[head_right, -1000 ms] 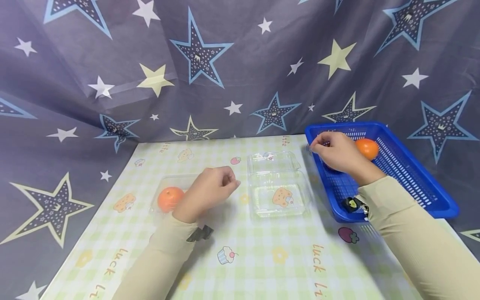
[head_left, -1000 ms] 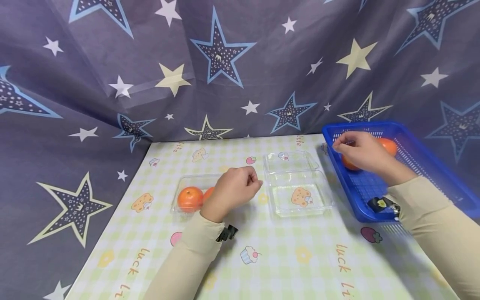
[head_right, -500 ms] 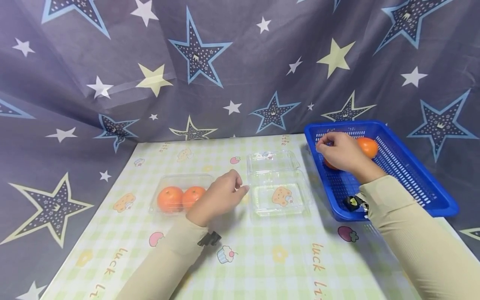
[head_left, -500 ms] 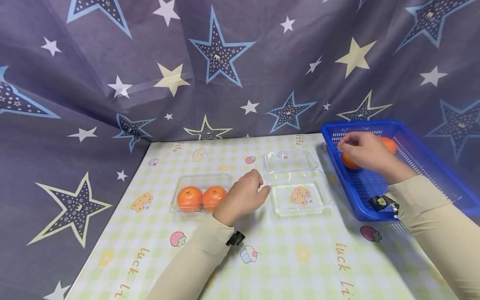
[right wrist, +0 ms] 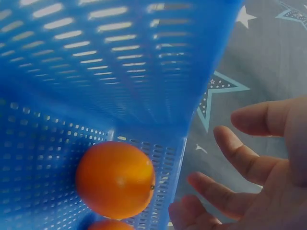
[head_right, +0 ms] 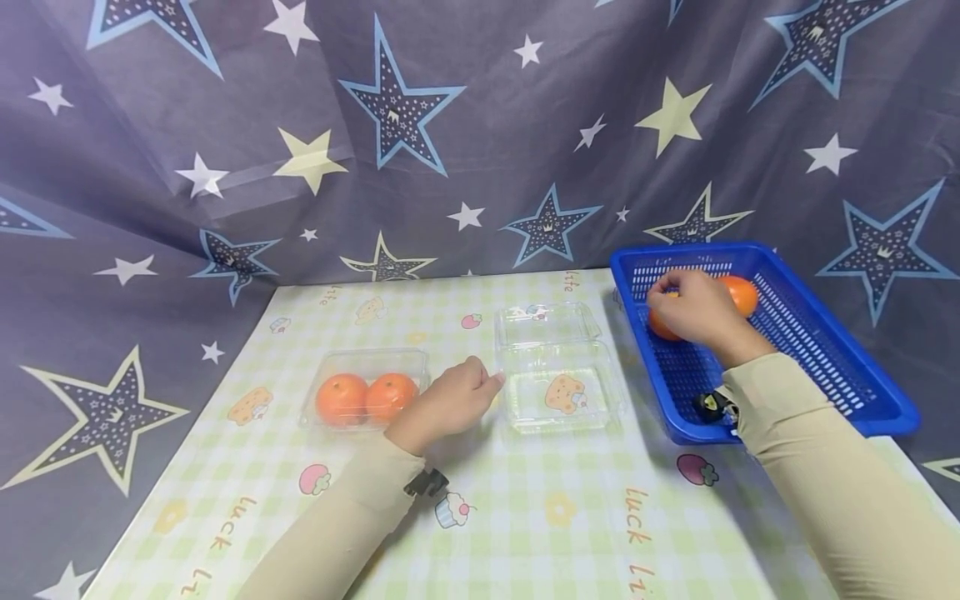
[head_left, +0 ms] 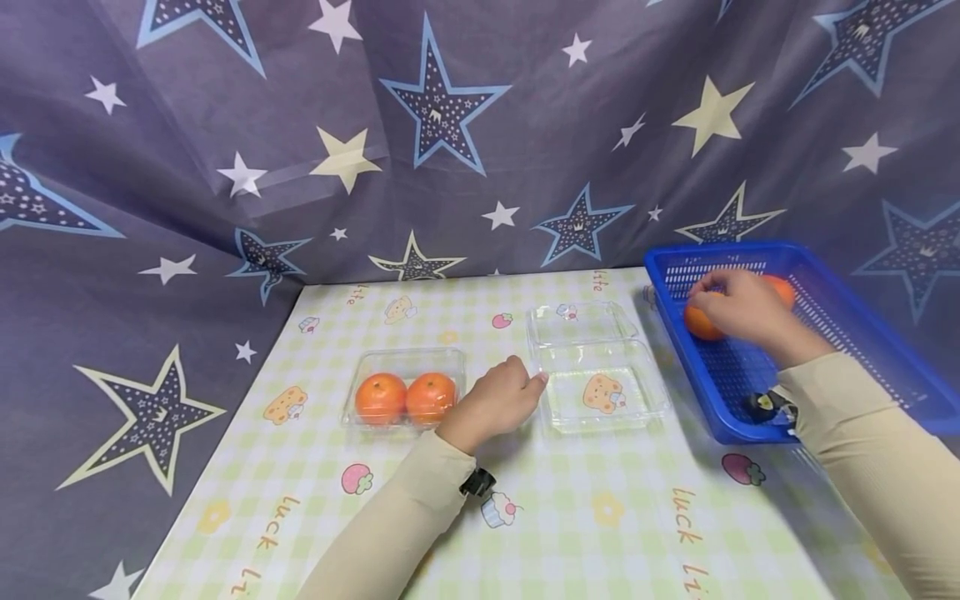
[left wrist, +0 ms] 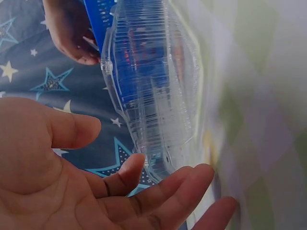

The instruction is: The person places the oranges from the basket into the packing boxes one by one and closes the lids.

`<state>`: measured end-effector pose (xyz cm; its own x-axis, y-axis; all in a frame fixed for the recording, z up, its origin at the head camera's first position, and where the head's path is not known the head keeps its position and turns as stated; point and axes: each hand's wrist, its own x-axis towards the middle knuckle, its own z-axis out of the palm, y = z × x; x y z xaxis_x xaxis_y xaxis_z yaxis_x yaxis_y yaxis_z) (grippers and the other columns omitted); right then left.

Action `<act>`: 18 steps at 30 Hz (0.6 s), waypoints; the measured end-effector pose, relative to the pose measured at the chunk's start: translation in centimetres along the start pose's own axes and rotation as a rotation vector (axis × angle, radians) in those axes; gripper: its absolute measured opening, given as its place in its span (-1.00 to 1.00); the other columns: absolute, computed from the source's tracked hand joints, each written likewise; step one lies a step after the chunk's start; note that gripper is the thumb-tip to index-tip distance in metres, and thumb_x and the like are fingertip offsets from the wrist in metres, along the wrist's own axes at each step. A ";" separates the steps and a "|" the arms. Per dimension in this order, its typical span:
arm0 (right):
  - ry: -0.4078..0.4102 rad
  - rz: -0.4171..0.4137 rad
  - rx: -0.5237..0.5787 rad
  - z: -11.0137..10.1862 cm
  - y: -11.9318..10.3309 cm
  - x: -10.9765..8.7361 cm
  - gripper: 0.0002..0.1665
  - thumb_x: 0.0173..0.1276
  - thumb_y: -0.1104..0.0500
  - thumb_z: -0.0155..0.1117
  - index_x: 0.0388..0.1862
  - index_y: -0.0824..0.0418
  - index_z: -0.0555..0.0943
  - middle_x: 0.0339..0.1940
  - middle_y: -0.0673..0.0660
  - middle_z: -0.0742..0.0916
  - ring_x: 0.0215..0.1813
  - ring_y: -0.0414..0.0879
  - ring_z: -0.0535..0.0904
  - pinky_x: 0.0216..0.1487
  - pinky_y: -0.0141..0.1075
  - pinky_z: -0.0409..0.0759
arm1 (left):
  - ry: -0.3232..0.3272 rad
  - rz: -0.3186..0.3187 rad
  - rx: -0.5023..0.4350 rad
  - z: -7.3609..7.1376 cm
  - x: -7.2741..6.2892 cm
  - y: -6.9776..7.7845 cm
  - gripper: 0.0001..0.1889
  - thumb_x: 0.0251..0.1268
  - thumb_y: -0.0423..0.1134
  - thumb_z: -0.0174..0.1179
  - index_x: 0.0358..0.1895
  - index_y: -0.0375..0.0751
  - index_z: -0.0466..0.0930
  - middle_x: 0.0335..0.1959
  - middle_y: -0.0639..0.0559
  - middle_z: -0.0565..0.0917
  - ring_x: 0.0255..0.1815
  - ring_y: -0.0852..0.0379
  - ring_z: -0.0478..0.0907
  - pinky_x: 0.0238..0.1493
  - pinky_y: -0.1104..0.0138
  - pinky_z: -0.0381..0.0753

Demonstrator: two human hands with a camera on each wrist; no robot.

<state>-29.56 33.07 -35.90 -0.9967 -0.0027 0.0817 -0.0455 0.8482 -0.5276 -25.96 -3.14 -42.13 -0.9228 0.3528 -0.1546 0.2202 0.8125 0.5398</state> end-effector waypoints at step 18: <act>0.028 0.017 -0.010 0.3 1.5 0.2 -0.42 0.52 0.00 0.10 0.30 0.40 0.51 0.15 0.51 0.64 0.08 0.34 0.54 0.10 0.19 0.51 | -0.053 0.004 0.012 0.4 0.3 -0.7 -0.52 0.65 0.13 -0.17 -0.18 -0.19 0.57 -0.24 -0.06 0.57 -0.26 -0.02 0.50 -0.15 0.18 0.48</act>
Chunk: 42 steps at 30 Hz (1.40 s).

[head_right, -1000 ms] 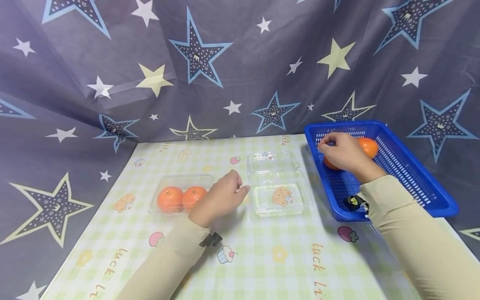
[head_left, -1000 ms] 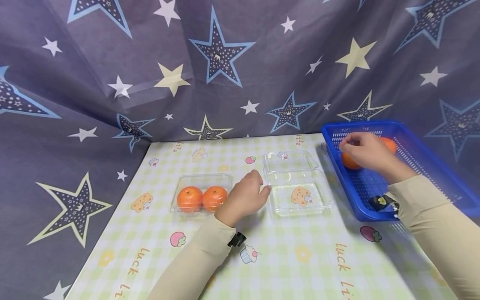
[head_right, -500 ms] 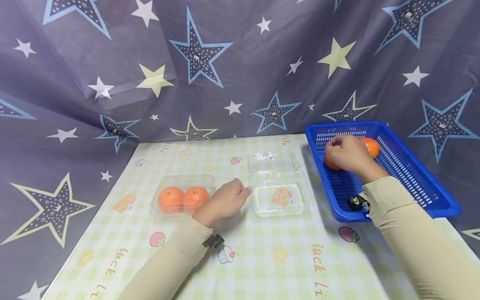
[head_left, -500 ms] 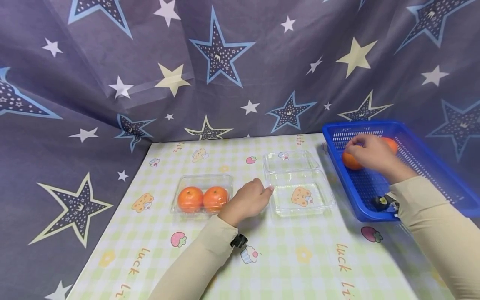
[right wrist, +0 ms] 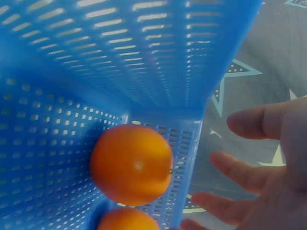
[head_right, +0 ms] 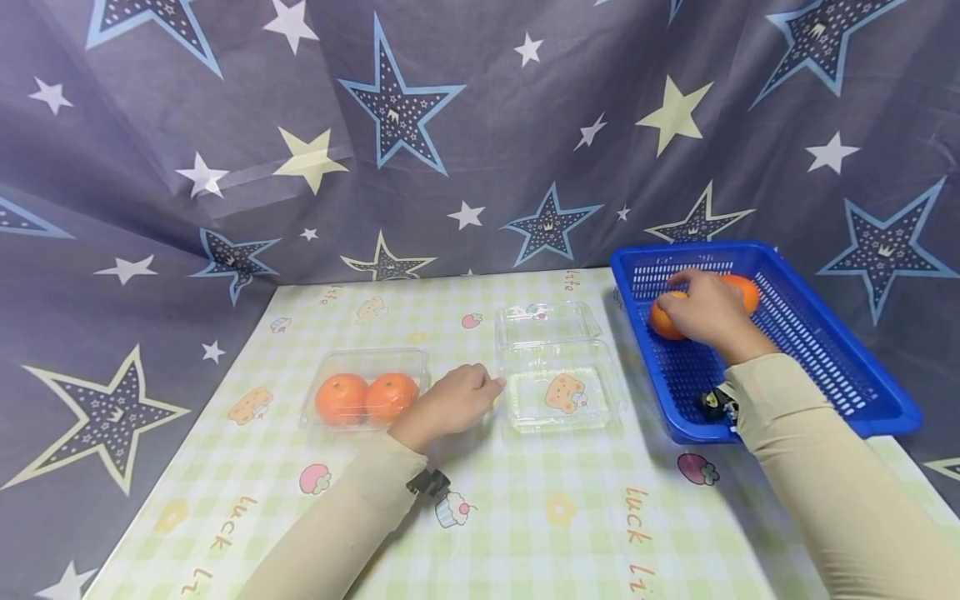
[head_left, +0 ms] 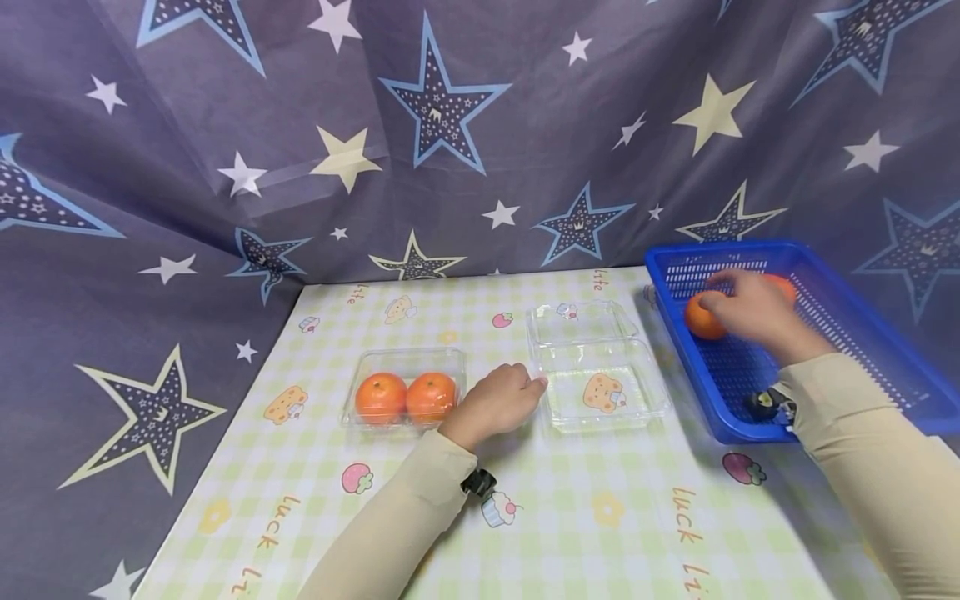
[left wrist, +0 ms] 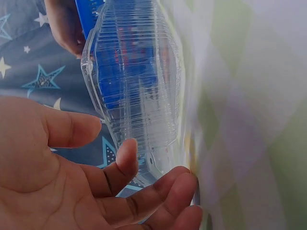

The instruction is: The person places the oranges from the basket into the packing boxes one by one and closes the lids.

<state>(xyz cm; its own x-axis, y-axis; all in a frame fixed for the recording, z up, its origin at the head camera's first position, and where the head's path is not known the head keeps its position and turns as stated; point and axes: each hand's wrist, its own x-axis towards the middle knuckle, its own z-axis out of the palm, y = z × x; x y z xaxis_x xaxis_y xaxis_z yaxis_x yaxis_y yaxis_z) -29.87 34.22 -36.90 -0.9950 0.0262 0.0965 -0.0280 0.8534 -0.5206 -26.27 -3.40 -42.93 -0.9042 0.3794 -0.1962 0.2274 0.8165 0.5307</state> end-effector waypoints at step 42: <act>-0.221 0.003 -0.090 0.4 1.1 0.6 -0.13 0.51 0.00 0.15 0.46 0.67 0.20 0.32 0.70 0.45 0.31 0.60 0.40 0.33 0.41 0.33 | 0.151 -0.036 0.260 -1.5 -1.4 0.5 -0.51 0.35 0.04 0.15 -0.75 -0.02 0.33 -0.72 0.07 0.36 -0.65 0.04 0.40 -0.62 0.20 0.30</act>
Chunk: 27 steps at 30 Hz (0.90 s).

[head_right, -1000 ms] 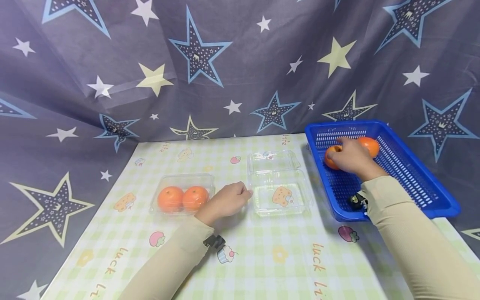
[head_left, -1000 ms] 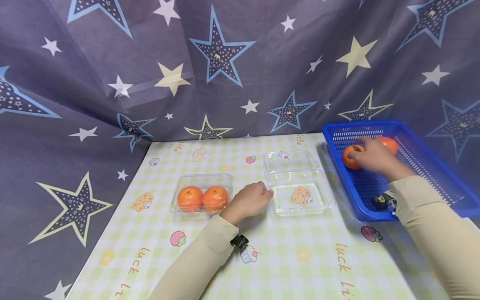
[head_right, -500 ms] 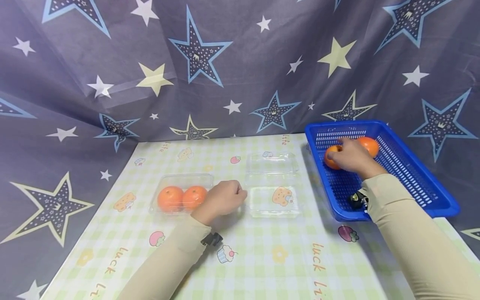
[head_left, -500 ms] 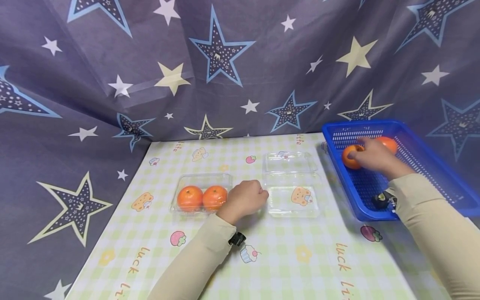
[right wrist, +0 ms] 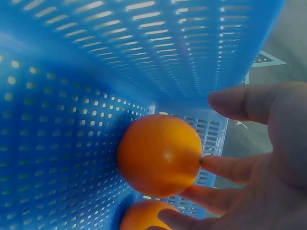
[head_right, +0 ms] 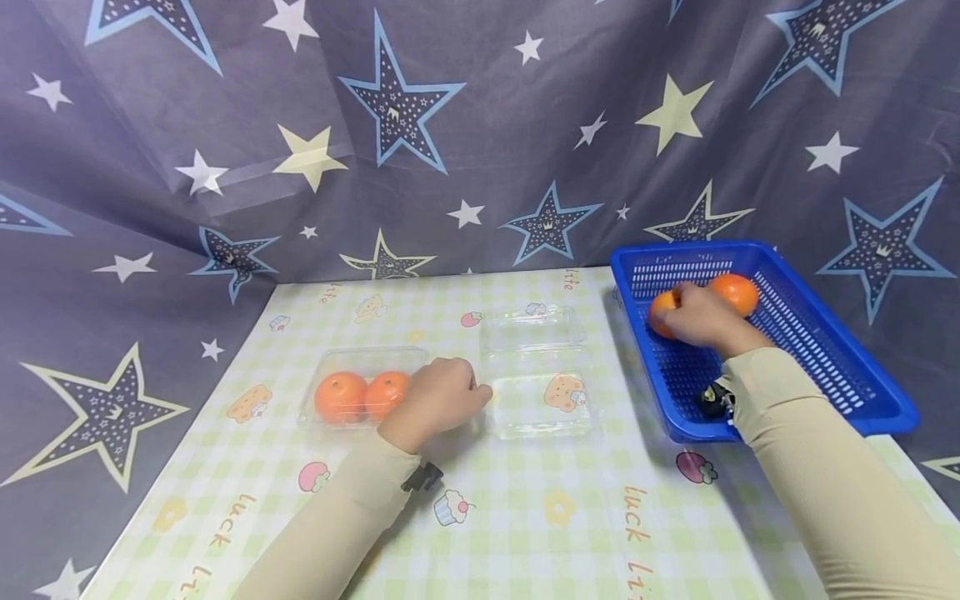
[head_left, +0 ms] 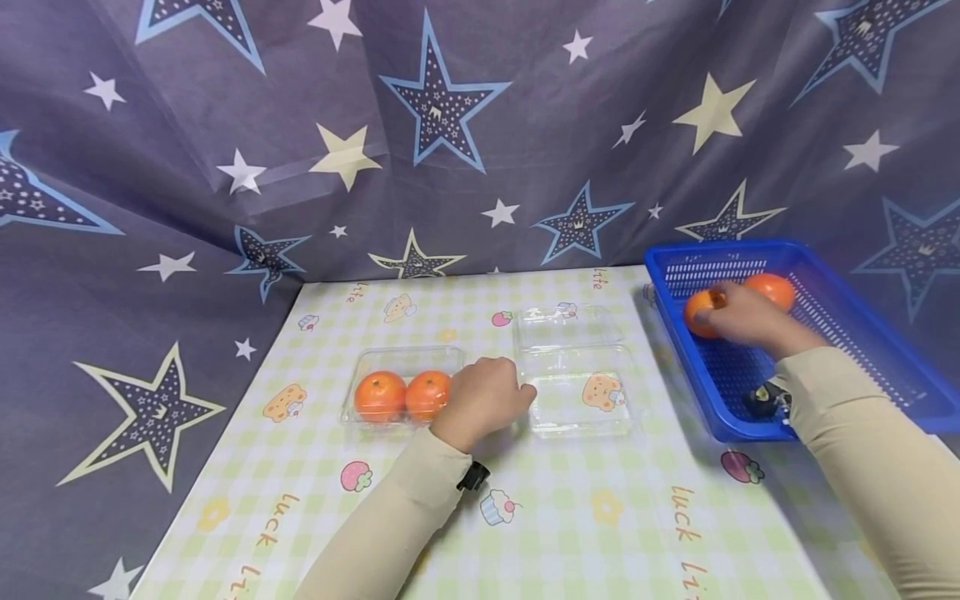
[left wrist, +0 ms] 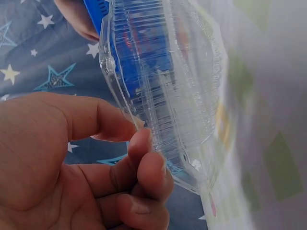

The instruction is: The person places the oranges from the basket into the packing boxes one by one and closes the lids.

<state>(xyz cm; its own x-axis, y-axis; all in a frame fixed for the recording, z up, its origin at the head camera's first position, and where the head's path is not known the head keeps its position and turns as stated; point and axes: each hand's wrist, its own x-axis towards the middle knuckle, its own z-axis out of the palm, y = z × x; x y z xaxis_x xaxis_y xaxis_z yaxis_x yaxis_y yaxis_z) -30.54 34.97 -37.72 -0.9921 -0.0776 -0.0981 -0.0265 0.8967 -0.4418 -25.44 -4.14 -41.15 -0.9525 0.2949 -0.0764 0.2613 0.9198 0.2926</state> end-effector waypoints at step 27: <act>0.015 -0.014 -0.020 0.5 0.6 0.4 -0.30 0.23 0.13 0.49 0.09 0.51 0.33 -0.15 0.40 0.58 -0.15 0.27 0.54 -0.06 0.11 0.54 | 0.011 -0.034 0.169 -0.9 0.0 -0.6 -0.54 0.36 0.08 0.14 -0.71 -0.03 0.44 -0.68 0.08 0.44 -0.51 0.03 0.48 0.03 -0.04 0.34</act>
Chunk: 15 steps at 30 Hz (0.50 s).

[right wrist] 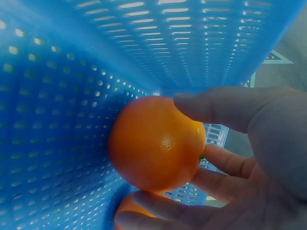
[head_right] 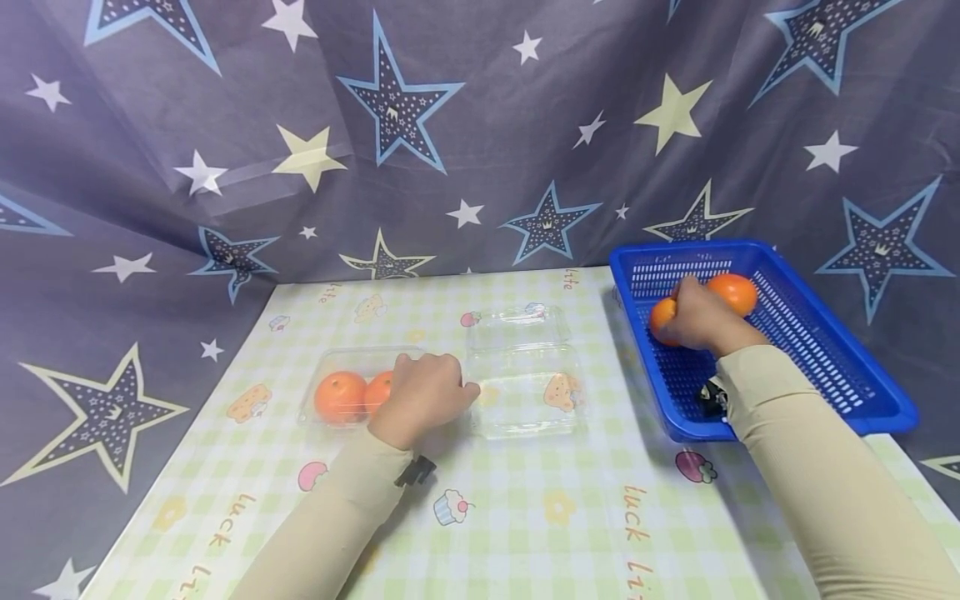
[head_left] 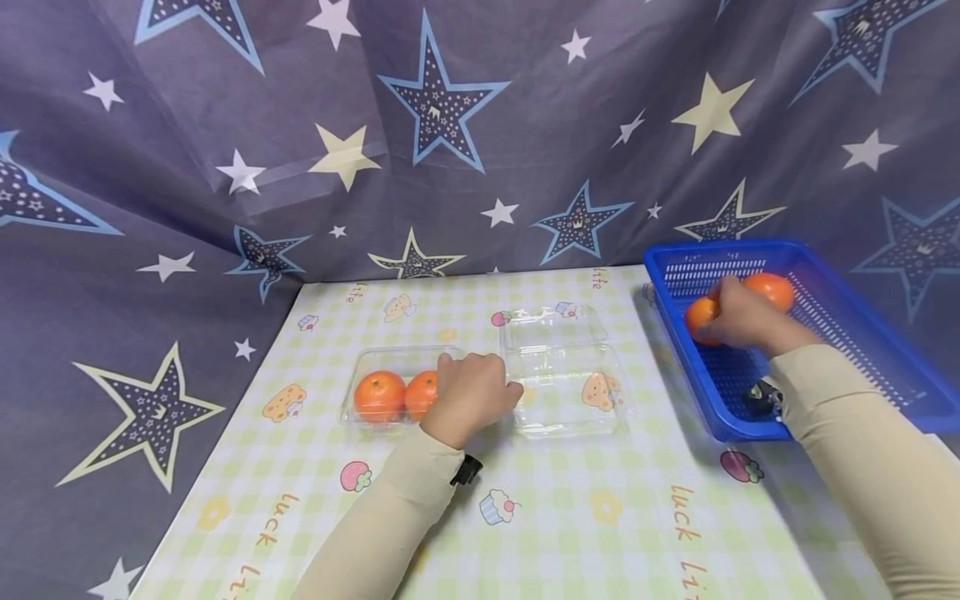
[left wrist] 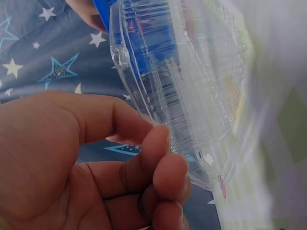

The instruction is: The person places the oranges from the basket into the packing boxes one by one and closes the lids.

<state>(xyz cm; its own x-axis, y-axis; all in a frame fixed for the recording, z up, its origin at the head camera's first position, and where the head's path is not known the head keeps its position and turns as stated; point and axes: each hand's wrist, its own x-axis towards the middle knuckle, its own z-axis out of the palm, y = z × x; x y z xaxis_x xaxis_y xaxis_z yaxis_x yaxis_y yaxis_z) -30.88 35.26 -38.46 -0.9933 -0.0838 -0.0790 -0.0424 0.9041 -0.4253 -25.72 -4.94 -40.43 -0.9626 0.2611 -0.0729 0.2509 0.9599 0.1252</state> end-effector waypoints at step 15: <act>-0.011 -0.031 -0.036 -0.2 0.1 -0.3 -0.23 0.13 0.15 0.59 0.11 0.50 0.35 -0.11 0.45 0.61 -0.14 0.29 0.56 -0.03 0.18 0.55 | -0.020 0.009 -0.088 -0.1 0.6 -1.2 -0.49 0.34 0.11 0.11 -0.78 0.02 0.33 -0.76 0.14 0.32 -0.58 0.07 0.37 -0.07 0.03 0.32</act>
<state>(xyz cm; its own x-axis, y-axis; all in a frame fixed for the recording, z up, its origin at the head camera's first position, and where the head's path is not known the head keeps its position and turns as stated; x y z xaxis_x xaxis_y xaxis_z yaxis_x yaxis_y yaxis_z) -30.65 35.44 -38.34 -0.9903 -0.1163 -0.0764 -0.0771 0.9156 -0.3946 -26.59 -5.90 -40.50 -0.9580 0.2722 -0.0906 0.2484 0.9450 0.2126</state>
